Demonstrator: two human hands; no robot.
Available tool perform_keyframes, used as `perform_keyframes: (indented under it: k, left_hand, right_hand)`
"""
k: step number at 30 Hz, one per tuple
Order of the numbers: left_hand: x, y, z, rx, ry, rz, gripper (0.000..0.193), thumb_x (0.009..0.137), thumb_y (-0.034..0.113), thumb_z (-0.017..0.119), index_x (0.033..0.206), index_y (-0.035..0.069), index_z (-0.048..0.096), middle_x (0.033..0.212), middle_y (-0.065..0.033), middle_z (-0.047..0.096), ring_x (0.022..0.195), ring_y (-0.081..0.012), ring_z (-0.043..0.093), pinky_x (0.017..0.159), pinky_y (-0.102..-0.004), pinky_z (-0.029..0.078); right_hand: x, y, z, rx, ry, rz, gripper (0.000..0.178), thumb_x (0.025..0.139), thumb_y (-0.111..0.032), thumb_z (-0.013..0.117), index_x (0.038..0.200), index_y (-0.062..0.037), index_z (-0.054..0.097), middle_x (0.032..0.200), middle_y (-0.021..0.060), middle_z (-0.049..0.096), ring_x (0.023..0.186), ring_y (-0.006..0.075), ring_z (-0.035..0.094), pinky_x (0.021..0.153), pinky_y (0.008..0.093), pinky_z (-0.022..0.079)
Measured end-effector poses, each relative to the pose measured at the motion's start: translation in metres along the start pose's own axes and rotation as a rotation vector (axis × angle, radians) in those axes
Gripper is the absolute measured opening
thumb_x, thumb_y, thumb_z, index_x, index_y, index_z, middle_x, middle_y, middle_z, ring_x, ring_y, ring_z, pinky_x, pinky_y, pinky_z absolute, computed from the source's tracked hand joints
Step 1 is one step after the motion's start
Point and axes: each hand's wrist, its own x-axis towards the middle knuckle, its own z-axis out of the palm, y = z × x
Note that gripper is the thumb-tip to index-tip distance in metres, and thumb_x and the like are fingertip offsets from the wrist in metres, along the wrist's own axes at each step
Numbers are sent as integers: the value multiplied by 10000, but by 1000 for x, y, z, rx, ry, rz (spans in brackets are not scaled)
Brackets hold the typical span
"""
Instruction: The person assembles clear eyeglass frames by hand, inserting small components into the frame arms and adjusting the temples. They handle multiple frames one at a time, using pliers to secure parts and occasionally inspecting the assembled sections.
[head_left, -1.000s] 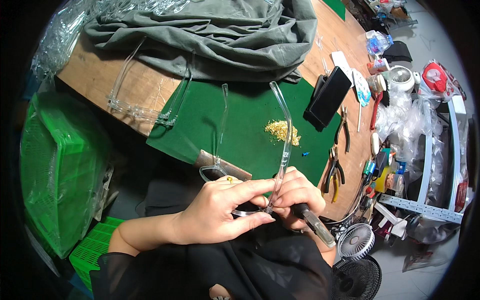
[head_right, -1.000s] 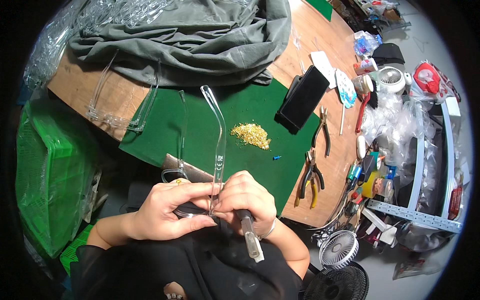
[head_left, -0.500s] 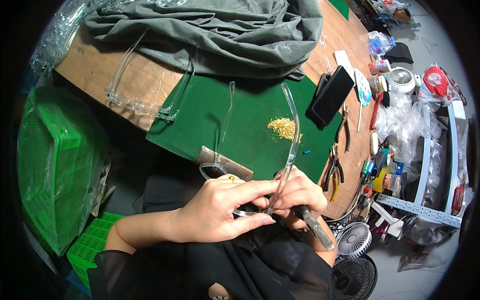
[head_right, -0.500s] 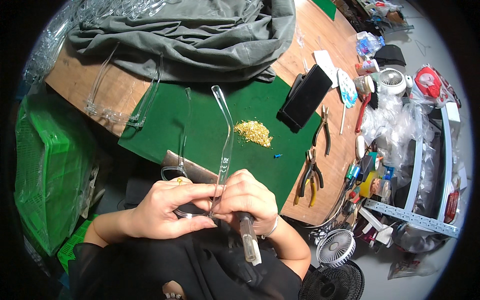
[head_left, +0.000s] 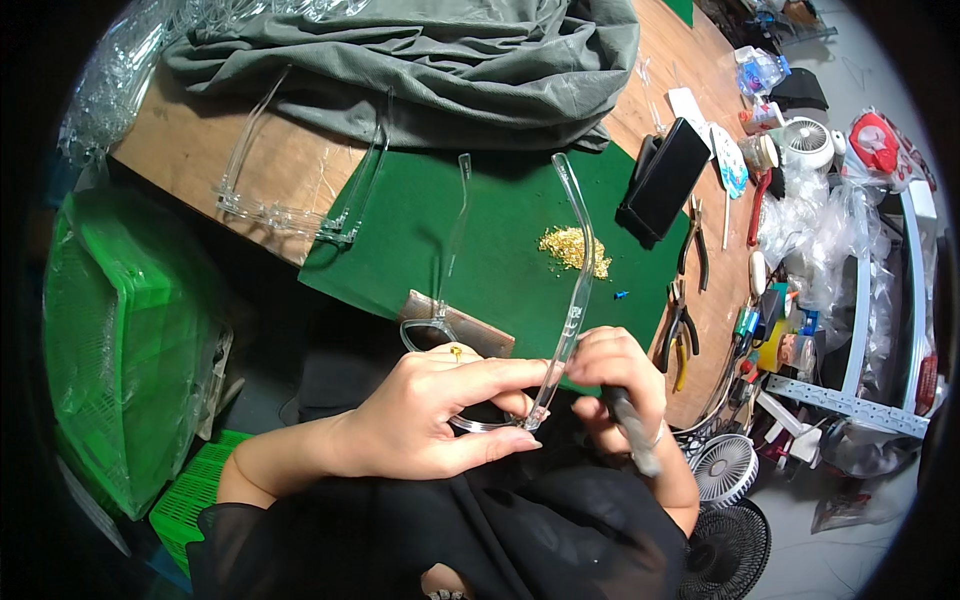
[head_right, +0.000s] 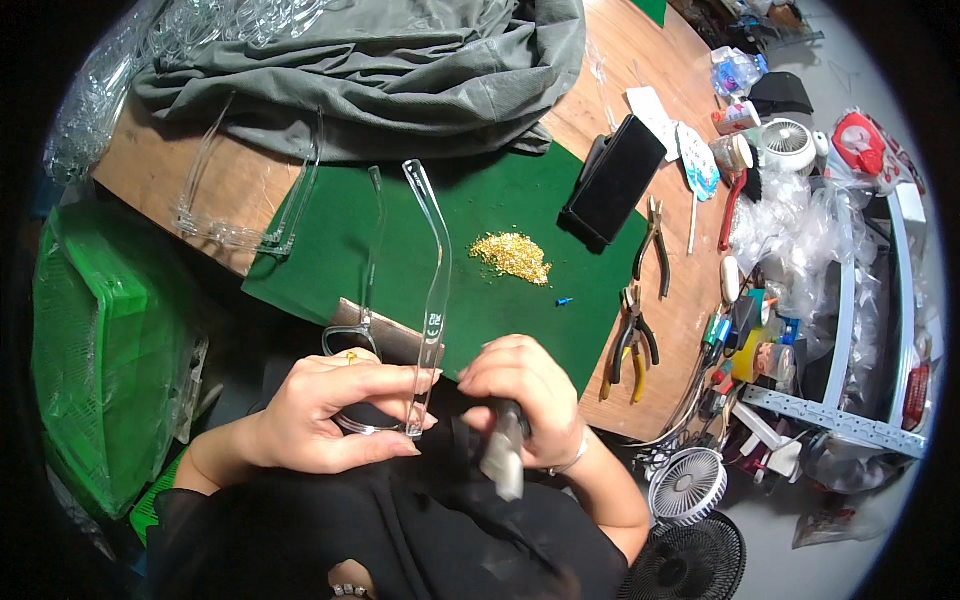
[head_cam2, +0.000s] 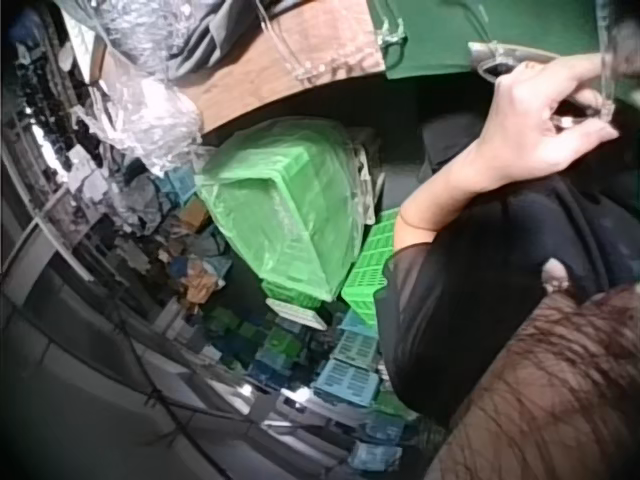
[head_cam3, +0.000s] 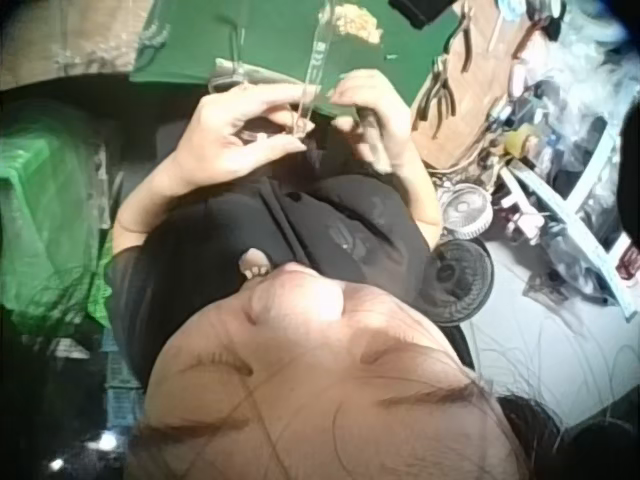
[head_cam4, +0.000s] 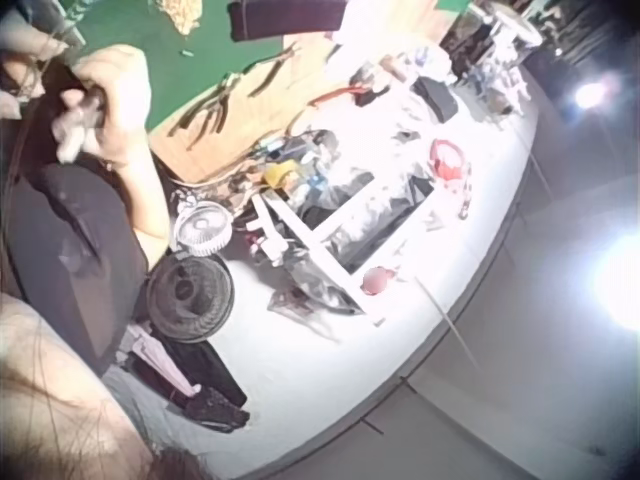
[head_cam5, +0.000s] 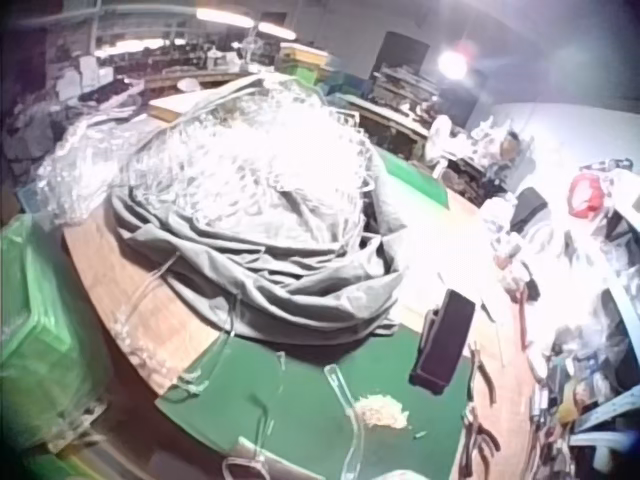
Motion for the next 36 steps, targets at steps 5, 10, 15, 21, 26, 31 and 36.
perform_keyframes:
  k: [5,10,15,21,26,31,36]
  left_hand:
    - [2,0,-5,-4,-53,14,457,667,36,727,1080,-60,558,819,-85,682,751,-172,635,681,-251,445]
    - [3,-1,-5,-3,-52,6,461,654,33,726,1080,-44,567,797,-74,684,727,-161,633,668,-243,428]
    - [4,-2,-4,-12,-49,5,460,644,39,735,1068,-39,576,809,-76,682,707,-162,626,656,-248,425]
    - [4,-5,-4,93,-69,78,417,620,60,745,1008,-20,613,825,-83,668,671,-154,616,598,-256,411]
    - [4,-8,-2,199,-61,177,399,608,72,736,985,-3,630,774,-56,648,648,-150,601,567,-256,387]
    - [2,-2,-6,353,-140,133,444,657,135,701,1088,73,613,693,4,584,656,-139,580,618,-264,382]
    - [2,-2,-5,393,-144,93,458,653,150,707,1094,73,611,649,6,558,624,-134,565,611,-265,371]
  right_hand:
    - [-11,-4,-6,-181,-310,238,408,555,10,636,940,-17,502,903,125,538,878,305,537,778,370,440]
    - [-6,-7,-12,-198,-418,297,391,576,-11,654,933,-23,493,892,123,519,869,302,519,773,364,426]
    - [-4,-9,-11,-206,-441,297,398,580,-16,667,939,-23,495,889,123,516,858,307,514,780,370,416]
    - [5,-12,-12,-252,-474,234,383,576,-37,678,918,-27,505,863,119,508,840,300,513,773,371,411]
    - [3,-10,-10,-323,-461,191,326,576,-66,683,850,-37,509,780,105,477,760,283,496,720,362,402]
    - [-5,-7,-2,-411,-437,201,277,576,-84,680,776,-51,491,716,84,446,697,257,479,665,344,391]
    - [-18,0,6,-504,-397,213,257,571,-93,673,733,-56,476,674,75,443,656,244,478,620,331,391]
